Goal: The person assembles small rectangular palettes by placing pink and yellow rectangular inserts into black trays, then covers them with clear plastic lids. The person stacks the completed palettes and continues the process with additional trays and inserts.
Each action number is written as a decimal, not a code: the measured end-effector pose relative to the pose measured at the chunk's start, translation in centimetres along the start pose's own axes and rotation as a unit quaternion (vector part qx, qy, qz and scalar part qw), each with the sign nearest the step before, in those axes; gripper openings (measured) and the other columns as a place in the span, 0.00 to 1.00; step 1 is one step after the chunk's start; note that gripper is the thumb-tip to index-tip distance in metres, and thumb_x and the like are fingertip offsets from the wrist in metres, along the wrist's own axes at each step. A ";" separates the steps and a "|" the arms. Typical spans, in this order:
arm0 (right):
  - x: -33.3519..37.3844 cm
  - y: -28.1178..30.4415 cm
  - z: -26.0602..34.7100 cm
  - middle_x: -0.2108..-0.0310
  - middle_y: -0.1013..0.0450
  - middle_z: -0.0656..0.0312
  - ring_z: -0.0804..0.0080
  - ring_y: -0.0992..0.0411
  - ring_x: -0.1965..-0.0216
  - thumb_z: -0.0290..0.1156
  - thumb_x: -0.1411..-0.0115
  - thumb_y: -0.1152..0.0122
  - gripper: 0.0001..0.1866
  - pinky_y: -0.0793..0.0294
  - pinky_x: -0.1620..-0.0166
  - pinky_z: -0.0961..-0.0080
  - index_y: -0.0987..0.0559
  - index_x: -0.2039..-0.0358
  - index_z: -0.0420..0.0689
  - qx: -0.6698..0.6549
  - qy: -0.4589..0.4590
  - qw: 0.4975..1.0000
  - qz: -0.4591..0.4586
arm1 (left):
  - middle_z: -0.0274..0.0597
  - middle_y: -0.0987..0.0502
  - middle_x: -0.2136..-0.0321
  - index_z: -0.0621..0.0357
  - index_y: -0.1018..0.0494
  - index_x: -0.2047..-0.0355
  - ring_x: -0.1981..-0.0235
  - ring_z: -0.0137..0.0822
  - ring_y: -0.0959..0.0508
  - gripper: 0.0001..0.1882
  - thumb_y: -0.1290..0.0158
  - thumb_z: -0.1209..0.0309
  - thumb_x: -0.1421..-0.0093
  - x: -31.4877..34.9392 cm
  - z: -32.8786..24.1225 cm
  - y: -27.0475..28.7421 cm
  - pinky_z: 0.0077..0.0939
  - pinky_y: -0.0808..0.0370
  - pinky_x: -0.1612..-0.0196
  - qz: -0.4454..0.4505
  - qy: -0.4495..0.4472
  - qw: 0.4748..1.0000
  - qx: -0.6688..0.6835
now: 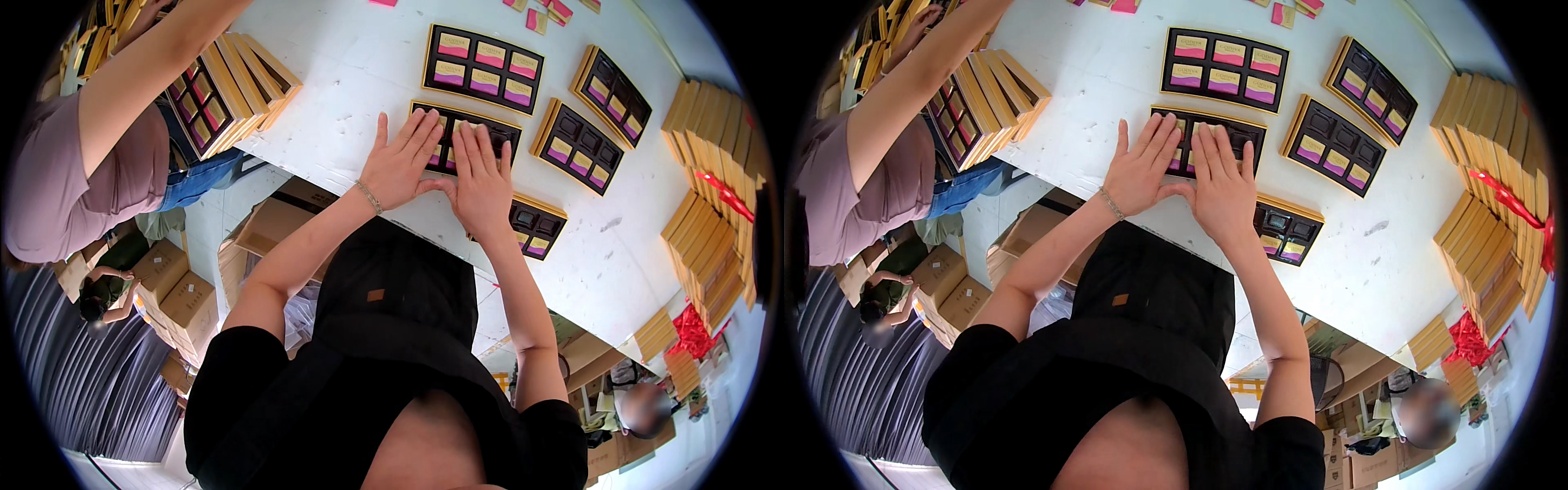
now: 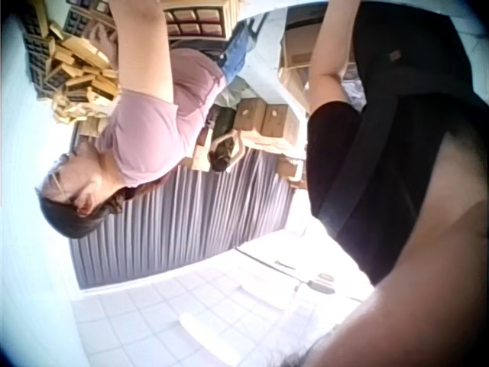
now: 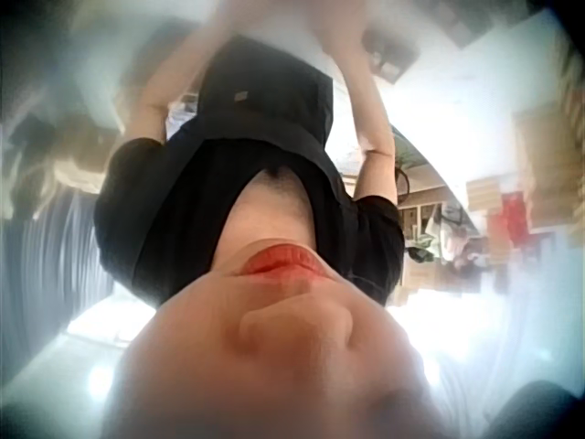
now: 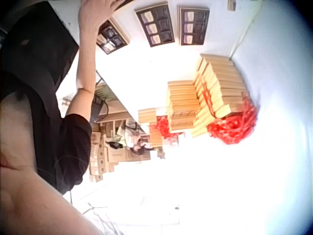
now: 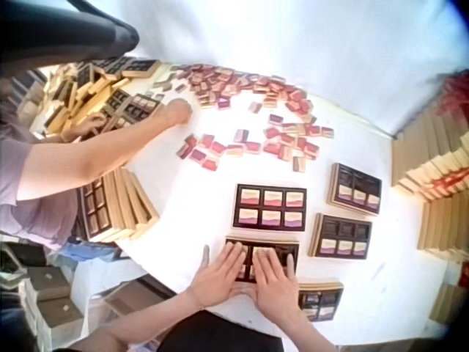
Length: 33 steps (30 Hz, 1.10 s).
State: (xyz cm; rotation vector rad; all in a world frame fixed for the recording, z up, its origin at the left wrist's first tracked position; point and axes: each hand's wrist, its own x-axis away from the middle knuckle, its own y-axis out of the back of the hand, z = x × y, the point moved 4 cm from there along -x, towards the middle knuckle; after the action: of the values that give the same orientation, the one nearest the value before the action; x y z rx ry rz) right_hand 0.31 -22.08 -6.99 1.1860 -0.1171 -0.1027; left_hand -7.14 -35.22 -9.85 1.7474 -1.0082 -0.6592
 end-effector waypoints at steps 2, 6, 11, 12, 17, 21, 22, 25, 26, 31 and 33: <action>0.3 -1.5 -0.2 0.33 0.44 0.62 0.66 0.50 0.31 0.55 0.46 0.43 0.42 0.59 0.33 0.47 0.36 0.37 0.43 0.022 0.004 0.999 0.028 | 0.45 0.47 0.33 0.59 0.41 0.36 0.30 0.42 0.50 0.48 0.46 0.41 0.50 0.0 0.2 -0.4 0.72 0.57 0.38 0.028 -0.013 0.999 -0.036; 0.5 -2.8 -0.5 0.32 0.47 0.62 0.67 0.52 0.30 0.58 0.48 0.44 0.46 0.64 0.33 0.41 0.40 0.35 0.43 0.035 0.007 0.998 0.044 | 0.46 0.49 0.32 0.60 0.42 0.36 0.30 0.44 0.52 0.49 0.48 0.39 0.51 -0.2 0.5 -0.6 0.76 0.56 0.40 0.072 -0.010 0.995 -0.062; 0.5 -2.9 -0.7 0.32 0.48 0.59 0.64 0.53 0.30 0.58 0.46 0.45 0.45 0.64 0.34 0.37 0.41 0.35 0.41 0.049 0.005 0.995 0.083 | 0.50 0.49 0.32 0.66 0.45 0.37 0.31 0.47 0.48 0.45 0.45 0.48 0.46 -6.2 3.2 5.8 0.73 0.59 0.38 -0.053 -0.008 0.998 -0.030; 0.6 -2.9 -0.7 0.32 0.48 0.59 0.64 0.53 0.30 0.58 0.46 0.45 0.45 0.64 0.34 0.37 0.40 0.35 0.41 0.055 0.010 0.995 0.082 | 0.46 0.42 0.35 0.63 0.42 0.37 0.33 0.44 0.44 0.40 0.43 0.54 0.45 -9.1 5.3 6.4 0.67 0.58 0.36 -0.156 0.037 0.986 -0.037; 0.1 -0.9 -0.1 0.32 0.47 0.57 0.60 0.52 0.30 0.54 0.46 0.42 0.43 0.61 0.35 0.37 0.40 0.36 0.41 0.033 0.042 0.995 0.090 | 0.31 0.24 0.52 0.50 0.29 0.46 0.47 0.33 0.30 0.25 0.42 0.62 0.45 -19.8 13.3 5.0 0.51 0.41 0.46 -0.198 0.063 0.973 -0.099; -9.5 3.2 -2.6 0.42 0.35 0.52 0.54 0.38 0.40 0.34 0.46 0.36 0.32 0.41 0.40 0.51 0.33 0.42 0.40 -0.031 0.052 0.997 -0.054 | 0.27 0.22 0.58 0.46 0.28 0.49 0.51 0.35 0.28 0.23 0.41 0.62 0.46 -19.3 14.4 3.5 0.43 0.38 0.51 -0.178 0.082 0.974 -0.115; -13.4 3.8 -4.1 0.47 0.31 0.51 0.52 0.33 0.45 0.28 0.47 0.36 0.28 0.34 0.44 0.57 0.31 0.45 0.39 -0.077 0.033 0.990 -0.112 | 0.27 0.23 0.58 0.45 0.27 0.49 0.52 0.35 0.28 0.22 0.41 0.62 0.46 -19.1 14.2 3.6 0.42 0.37 0.51 -0.180 0.091 0.974 -0.104; -22.5 2.8 -7.5 0.54 0.27 0.55 0.58 0.28 0.55 0.24 0.44 0.39 0.20 0.25 0.56 0.66 0.27 0.50 0.41 0.026 0.118 0.967 -0.225 | 0.31 0.23 0.58 0.42 0.24 0.53 0.54 0.38 0.27 0.18 0.45 0.69 0.46 -17.8 11.7 3.4 0.35 0.31 0.54 -0.135 0.019 0.984 -0.116; -24.4 1.4 -8.2 0.64 0.26 0.55 0.58 0.26 0.61 0.25 0.45 0.43 0.12 0.25 0.59 0.66 0.25 0.59 0.40 0.071 0.127 0.959 -0.243 | 0.32 0.23 0.58 0.42 0.24 0.55 0.55 0.38 0.27 0.17 0.46 0.70 0.46 -17.1 11.0 3.3 0.34 0.30 0.54 -0.113 -0.014 0.987 -0.116; -26.9 -1.7 -6.8 0.72 0.26 0.57 0.59 0.25 0.66 0.28 0.46 0.49 0.08 0.25 0.61 0.63 0.24 0.67 0.41 0.157 0.182 0.962 -0.128 | 0.44 0.25 0.56 0.44 0.23 0.53 0.57 0.47 0.26 0.17 0.45 0.71 0.45 -13.1 14.1 4.0 0.37 0.27 0.52 -0.235 0.013 0.972 -0.005; -25.4 -1.8 -8.4 0.68 0.23 0.56 0.59 0.25 0.66 0.26 0.50 0.43 0.11 0.25 0.62 0.65 0.23 0.64 0.42 0.014 0.156 0.976 -0.150 | 0.44 0.25 0.56 0.43 0.23 0.53 0.57 0.48 0.26 0.17 0.43 0.67 0.45 -13.3 12.6 3.5 0.37 0.26 0.53 -0.254 0.089 0.963 -0.027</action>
State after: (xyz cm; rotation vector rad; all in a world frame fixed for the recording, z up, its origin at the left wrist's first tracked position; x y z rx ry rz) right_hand -23.65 -11.43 -12.68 1.2269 0.3383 -0.1787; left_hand -25.04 -30.43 -11.52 1.9911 -0.4086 -0.8194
